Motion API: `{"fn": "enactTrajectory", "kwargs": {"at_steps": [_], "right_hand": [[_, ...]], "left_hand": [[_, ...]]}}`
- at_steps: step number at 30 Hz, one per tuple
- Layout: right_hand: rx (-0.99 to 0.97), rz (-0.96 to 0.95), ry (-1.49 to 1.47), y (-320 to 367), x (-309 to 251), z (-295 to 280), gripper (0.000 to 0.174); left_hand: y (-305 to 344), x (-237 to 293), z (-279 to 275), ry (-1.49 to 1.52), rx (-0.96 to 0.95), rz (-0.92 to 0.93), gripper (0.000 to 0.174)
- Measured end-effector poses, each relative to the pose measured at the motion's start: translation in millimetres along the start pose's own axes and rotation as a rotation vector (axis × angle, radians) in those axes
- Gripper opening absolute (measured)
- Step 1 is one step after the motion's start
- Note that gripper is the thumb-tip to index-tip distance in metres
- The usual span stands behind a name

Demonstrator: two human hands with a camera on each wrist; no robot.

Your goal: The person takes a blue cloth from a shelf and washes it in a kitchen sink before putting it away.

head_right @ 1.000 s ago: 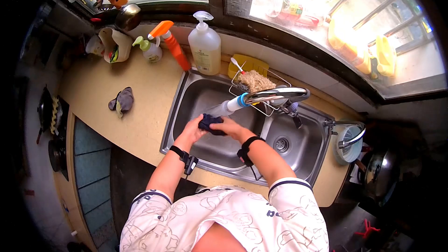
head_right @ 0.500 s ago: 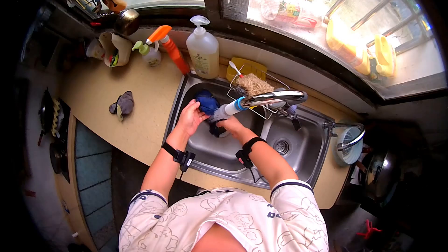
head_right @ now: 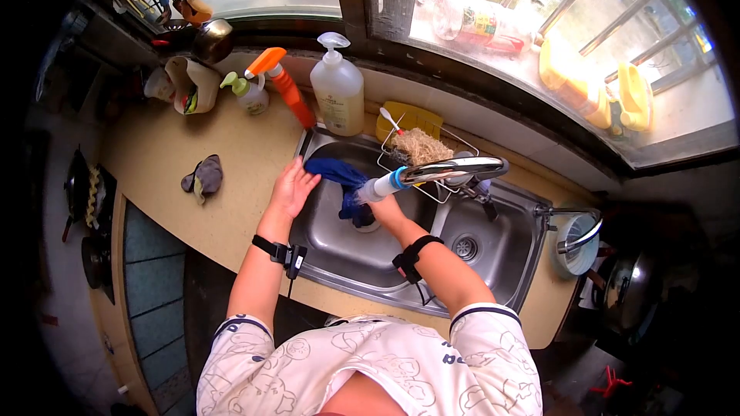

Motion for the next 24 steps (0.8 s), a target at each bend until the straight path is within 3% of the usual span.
{"fn": "enactTrajectory", "kwargs": {"at_steps": [1,2,4,6,7,10,11,13,16,18,20,22,24], "right_hand": [[0.052,0.065,-0.06,2.3,-3.8,1.3,0.022],[0.053,0.066,-0.059,0.2,1.8,3.5,0.022],[0.057,0.232,-0.081,-4.4,16.0,10.6,0.036],[0.032,0.312,-0.177,2.4,12.7,16.9,0.035],[0.005,0.393,-0.273,6.0,10.4,20.2,0.034],[-0.076,0.488,-0.494,10.3,11.1,24.4,0.03],[-0.074,0.487,-0.491,7.5,16.2,22.6,0.03],[0.118,0.063,-0.106,-1.3,18.7,16.2,0.027],[0.181,0.009,0.077,-8.6,9.6,-1.8,0.024],[0.184,0.031,0.021,-7.0,1.8,-5.3,0.022],[0.216,0.246,-0.188,5.2,-20.5,-4.6,0.021],[0.159,0.328,-0.367,2.2,-9.5,-2.7,0.02],[0.102,0.41,-0.546,4.6,-2.4,3.5,0.02]], "left_hand": [[-3.2,-8.7,-8.8,-0.035,0.144,-0.042,0.048],[-18.4,-30.2,-26.5,-0.086,0.1,-0.122,0.065],[-3.1,-57.0,-21.0,-0.234,0.158,-0.268,0.063],[13.3,-76.7,-7.7,-0.407,-0.017,-0.382,0.056],[24.1,-78.7,2.3,-0.426,0.039,-0.356,0.047],[1.6,-106.9,-11.5,-0.152,0.009,-0.457,0.042],[-5.5,-113.2,-18.1,-0.157,0.027,-0.419,0.042],[3.4,-103.0,-11.1,-0.238,0.088,-0.369,0.044],[7.6,-84.9,-14.2,-0.438,0.184,-0.279,0.048],[2.8,-75.1,-20.9,-0.557,0.213,-0.24,0.052],[-2.0,-71.2,-25.7,-0.312,0.152,-0.224,0.059],[-3.6,-71.5,-26.6,-0.301,0.152,-0.172,0.066],[-2.5,-73.1,-28.7,-0.357,0.333,-0.336,0.071]]}}
Point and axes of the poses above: each hand's wrist, its own y-axis away from the middle knuckle, its own z-axis out of the palm, x = y × z, the point moved 2 cm from there along -y, towards the middle knuckle, and after that the axes turned 12 degrees about x, right-handed, at the moved point
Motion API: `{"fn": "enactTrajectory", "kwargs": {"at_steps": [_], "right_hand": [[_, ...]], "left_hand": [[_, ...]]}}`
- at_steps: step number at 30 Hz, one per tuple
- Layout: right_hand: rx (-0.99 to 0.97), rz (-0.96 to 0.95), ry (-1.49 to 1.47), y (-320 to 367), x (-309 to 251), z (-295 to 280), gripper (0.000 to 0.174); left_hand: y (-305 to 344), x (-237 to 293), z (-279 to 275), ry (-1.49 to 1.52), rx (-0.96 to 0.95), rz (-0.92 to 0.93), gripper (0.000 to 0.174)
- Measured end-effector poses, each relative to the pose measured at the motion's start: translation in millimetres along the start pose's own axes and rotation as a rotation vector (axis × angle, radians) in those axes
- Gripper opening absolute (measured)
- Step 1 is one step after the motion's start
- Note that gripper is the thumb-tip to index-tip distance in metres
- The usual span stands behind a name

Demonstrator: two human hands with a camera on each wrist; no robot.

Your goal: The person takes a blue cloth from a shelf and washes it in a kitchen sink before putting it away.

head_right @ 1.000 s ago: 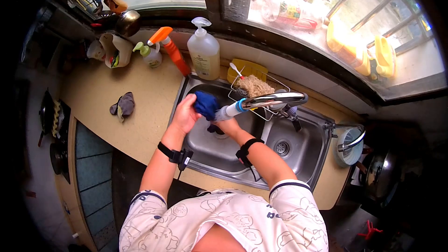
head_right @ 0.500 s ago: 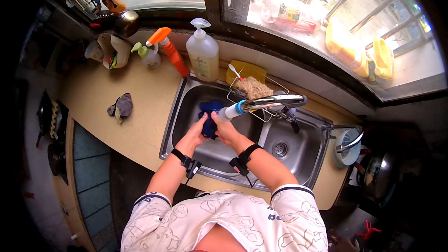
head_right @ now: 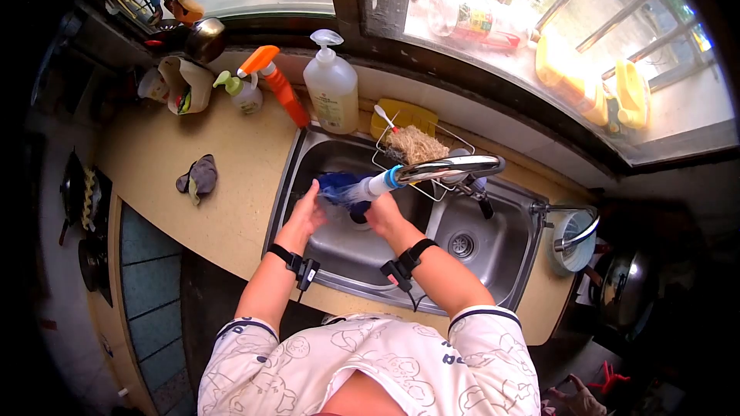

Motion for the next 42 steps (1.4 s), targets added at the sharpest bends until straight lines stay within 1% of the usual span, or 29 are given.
{"fn": "enactTrajectory", "kwargs": {"at_steps": [1,2,4,6,8,10,12,14,15,16,18,19,20,22,24,25,26,27,28,30,31,33,34,36,38,39,40,41,42], "right_hand": [[-0.078,0.031,-0.135,2.6,5.8,5.2,0.02],[-0.159,0.061,-0.271,5.3,11.2,10.3,0.02],[-0.164,0.053,-0.194,10.4,28.0,10.5,0.02],[-0.166,0.035,-0.034,17.7,44.6,5.9,0.022],[-0.219,0.069,0.064,47.8,30.6,2.6,0.025],[-0.261,-0.013,0.511,64.2,25.7,-9.2,0.025],[-0.267,-0.003,0.587,74.1,20.7,-18.1,0.025],[-0.384,-0.208,0.759,78.6,17.7,-27.1,0.03],[-0.462,-0.415,0.89,78.9,13.6,-29.2,0.033],[-0.462,-0.416,0.893,79.4,10.9,-32.8,0.033],[-0.487,-1.097,1.219,88.2,-0.2,-33.9,0.032],[-0.419,-1.267,1.399,86.2,-5.4,-37.0,0.024],[-0.416,-1.269,1.397,81.2,-6.4,-38.4,0.024],[-0.236,-1.012,1.724,64.9,-4.5,-42.7,0.015],[-0.288,-1.027,1.67,53.9,-7.6,-32.2,0.012],[-0.398,-1.119,1.654,49.7,-10.8,-22.1,0.013],[-0.506,-1.212,1.633,45.9,-13.9,-13.2,0.013],[-0.499,-1.211,1.631,40.7,-16.3,-7.2,0.013],[-0.405,-1.262,1.536,35.6,-20.4,-1.7,0.018],[-0.228,-1.355,1.338,24.5,-28.1,4.3,0.028],[-0.226,-1.354,1.336,11.3,-23.0,-1.4,0.028],[-0.19,-0.62,0.973,-24.1,-9.0,-19.5,0.035],[-0.193,-0.62,0.972,-31.0,-7.6,-22.6,0.035],[-0.306,0.012,0.219,-40.7,-0.3,-27.1,0.032],[-0.287,0.082,0.1,-27.0,2.9,-24.7,0.032],[-0.345,0.145,0.049,-21.8,8.6,-19.6,0.036],[-0.401,0.206,-0.003,-17.5,15.0,-15.8,0.04],[-0.371,0.352,-0.126,-14.0,24.1,-15.3,0.055],[-0.37,0.352,-0.127,-8.8,26.1,-12.1,0.055]], "left_hand": [[10.0,-3.0,9.0,-0.072,0.136,-0.203,0.073],[18.7,-6.2,14.1,-0.072,0.137,-0.201,0.073],[38.0,-14.0,31.9,0.224,-0.619,-0.208,0.077],[23.4,-18.9,35.1,0.253,-0.612,-0.191,0.08],[14.5,-16.8,32.2,0.297,-0.582,-0.292,0.079],[10.7,-11.9,32.3,0.357,-0.543,-0.288,0.078],[2.0,-8.5,31.0,0.429,-0.506,-0.226,0.078],[-5.6,-3.1,30.7,0.493,-0.477,-0.194,0.077],[-11.4,1.1,28.7,0.512,-0.421,-0.205,0.077],[-16.9,4.8,25.7,0.53,-0.365,-0.216,0.077],[-23.6,6.9,17.3,0.533,-0.358,-0.258,0.072],[-27.5,6.6,12.3,0.509,-0.343,-0.171,0.066],[-30.7,5.5,9.8,0.481,-0.327,-0.086,0.06],[-25.0,3.4,11.4,0.422,-0.291,-0.033,0.054],[-14.4,-1.7,19.5,0.048,-0.228,0.24,0.053],[-11.4,-4.6,24.9,-0.021,-0.339,0.273,0.057],[-10.5,-7.1,28.5,-0.113,-0.344,0.225,0.06],[4.5,-3.4,31.5,-0.249,-0.409,0.251,0.062],[18.4,-1.4,34.0,-0.383,-0.474,0.275,0.063],[25.4,-3.6,36.5,-0.38,-0.559,0.327,0.062],[29.2,-3.6,37.2,-0.374,-0.639,0.376,0.06],[35.1,-1.5,37.1,-0.409,-0.647,0.335,0.055],[39.1,-0.3,37.2,-0.442,-0.655,0.293,0.049],[35.3,-1.0,35.5,-0.314,-0.601,0.231,0.048],[11.5,-5.3,29.7,0.111,-0.647,-0.005,0.05],[18.9,0.5,34.7,0.246,-0.696,0.007,0.058],[35.6,9.1,39.3,0.245,-0.695,0.007,0.058],[53.4,18.1,42.9,0.335,-0.672,-0.015,0.061],[64.0,24.3,45.8,0.424,-0.65,-0.036,0.066]]}}
Point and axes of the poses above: each hand's wrist, its own y-axis away from the middle knuckle, its own z-axis out of the palm, x = y × z, the point moved 2 cm from there along -y, towards the middle knuckle, and after that the axes turned 12 degrees about x, right-handed, at the moved point
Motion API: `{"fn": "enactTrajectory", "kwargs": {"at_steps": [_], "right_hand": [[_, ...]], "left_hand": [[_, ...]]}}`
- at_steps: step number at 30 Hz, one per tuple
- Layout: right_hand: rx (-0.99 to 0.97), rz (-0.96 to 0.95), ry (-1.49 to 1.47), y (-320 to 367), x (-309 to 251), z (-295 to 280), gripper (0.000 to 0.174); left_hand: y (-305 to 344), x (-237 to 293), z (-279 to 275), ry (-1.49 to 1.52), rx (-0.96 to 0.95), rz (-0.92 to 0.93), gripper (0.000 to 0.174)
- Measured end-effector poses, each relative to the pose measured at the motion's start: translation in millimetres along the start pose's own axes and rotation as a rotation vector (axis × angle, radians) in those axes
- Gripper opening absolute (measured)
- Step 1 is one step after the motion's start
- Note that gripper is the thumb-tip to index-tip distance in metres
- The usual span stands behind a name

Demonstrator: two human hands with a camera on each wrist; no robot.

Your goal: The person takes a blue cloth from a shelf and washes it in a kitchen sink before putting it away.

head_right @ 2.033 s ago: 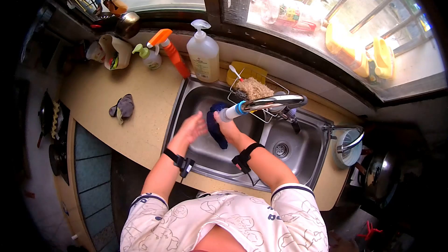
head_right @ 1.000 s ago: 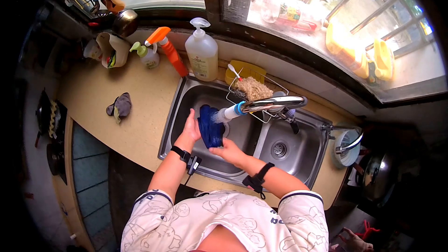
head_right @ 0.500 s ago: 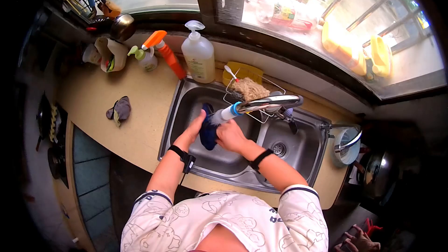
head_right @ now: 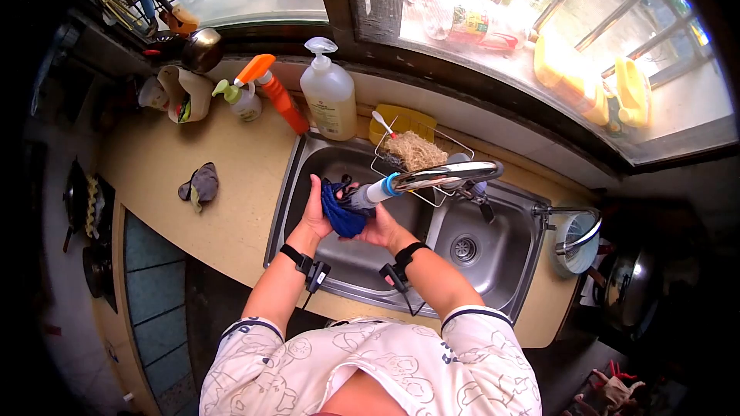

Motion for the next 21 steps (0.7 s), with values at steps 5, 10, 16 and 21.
{"fn": "enactTrajectory", "kwargs": {"at_steps": [5,10,16,21], "right_hand": [[-0.271,0.182,-0.046,2.3,6.0,1.3,0.06],[-0.046,0.149,0.595,1.2,3.4,9.8,0.045],[0.06,-0.459,1.626,-7.2,16.8,27.1,0.038],[0.554,-0.43,1.762,9.4,35.3,25.7,0.054]], "left_hand": [[-43.6,-5.4,-50.0,-0.296,0.225,0.073,0.031],[-31.5,-1.7,-34.2,-0.629,0.336,0.202,0.03],[-38.6,-11.3,-37.9,-1.248,0.507,0.545,0.033],[-55.1,-30.8,-72.0,-1.336,0.603,0.6,0.038]]}}
Point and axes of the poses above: each hand's wrist, its own y-axis away from the middle knuckle, its own z-axis out of the palm, x = y × z, the point moved 2 cm from there along -y, towards the middle knuckle, and after that the axes turned 12 degrees about x, right-handed, at the moved point
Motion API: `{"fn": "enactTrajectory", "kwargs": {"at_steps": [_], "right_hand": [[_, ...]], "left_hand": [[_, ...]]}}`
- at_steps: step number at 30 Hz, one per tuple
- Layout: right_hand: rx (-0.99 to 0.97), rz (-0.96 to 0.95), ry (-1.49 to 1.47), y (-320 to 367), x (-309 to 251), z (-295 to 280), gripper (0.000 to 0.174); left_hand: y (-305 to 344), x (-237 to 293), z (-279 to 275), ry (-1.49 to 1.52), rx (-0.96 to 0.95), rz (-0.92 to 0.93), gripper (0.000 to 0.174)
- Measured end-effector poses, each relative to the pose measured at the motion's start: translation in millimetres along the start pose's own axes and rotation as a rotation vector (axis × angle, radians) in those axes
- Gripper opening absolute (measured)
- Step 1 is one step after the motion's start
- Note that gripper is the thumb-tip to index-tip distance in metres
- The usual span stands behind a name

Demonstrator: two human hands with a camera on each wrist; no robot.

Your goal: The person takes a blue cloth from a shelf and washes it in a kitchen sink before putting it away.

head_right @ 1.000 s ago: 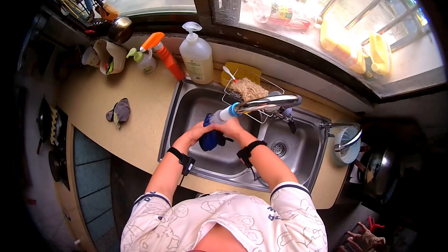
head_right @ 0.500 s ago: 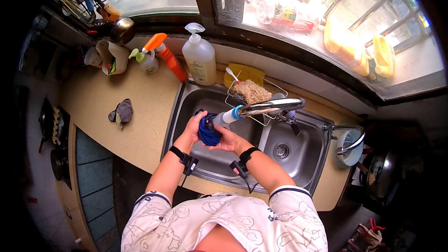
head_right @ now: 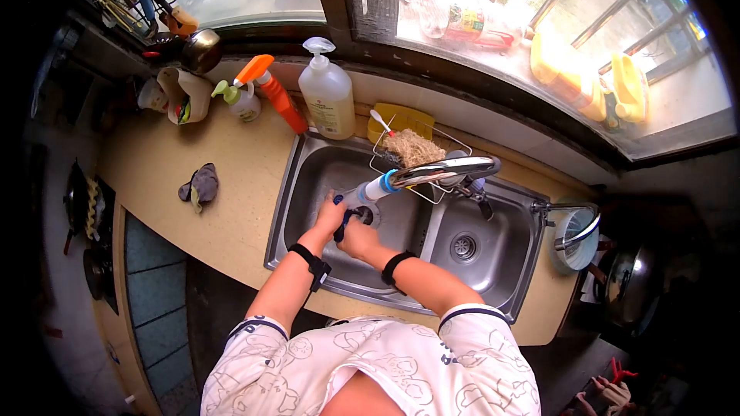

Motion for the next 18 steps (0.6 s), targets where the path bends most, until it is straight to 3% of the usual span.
{"fn": "enactTrajectory", "kwargs": {"at_steps": [3,5,6,7,8,9,11,13,14,15,18], "right_hand": [[0.127,-0.066,0.048,-1.9,14.5,20.6,0.049],[0.181,-0.125,0.064,5.1,5.1,5.9,0.048],[0.236,-0.184,0.081,7.5,1.9,-0.6,0.047],[0.235,-0.183,0.081,6.9,5.2,1.6,0.047],[0.249,-0.298,0.092,6.0,8.0,5.8,0.05],[0.261,-0.414,0.104,6.6,9.8,7.5,0.053],[0.254,-0.462,0.031,11.7,13.6,-1.6,0.049],[0.007,-0.291,-0.888,-1.3,30.6,-3.3,0.031],[-0.121,0.084,-1.128,-6.3,43.0,-7.8,0.018],[-0.107,0.262,-1.303,-14.3,58.6,-5.9,0.027],[-0.172,0.327,-1.39,-14.8,62.6,-6.6,0.038]], "left_hand": [[8.9,-7.5,-0.5,0.147,0.012,0.001,0.049],[21.8,6.3,-7.1,0.576,-0.151,-0.622,0.046],[26.7,22.2,-20.6,0.576,-0.151,-0.621,0.046],[34.9,38.5,-35.2,0.68,-0.254,-0.801,0.042],[39.4,45.6,-43.1,0.782,-0.359,-0.982,0.039],[31.6,31.8,-36.7,0.784,-0.359,-0.983,0.039],[7.0,-8.0,-19.4,1.061,-0.231,-0.83,0.028],[5.2,-5.0,-33.9,1.055,-0.321,-0.757,0.02],[11.3,3.0,-42.9,1.058,-0.388,-0.767,0.018],[15.9,11.8,-49.4,1.059,-0.456,-0.774,0.016],[26.8,21.5,-53.9,1.171,-0.575,-0.663,0.019]]}}
Point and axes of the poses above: each hand's wrist, its own y-axis away from the middle knuckle, its own z-axis out of the palm, x = y × z, the point moved 2 cm from there along -y, towards the middle knuckle, and after that the axes turned 12 degrees about x, right-handed, at the moved point
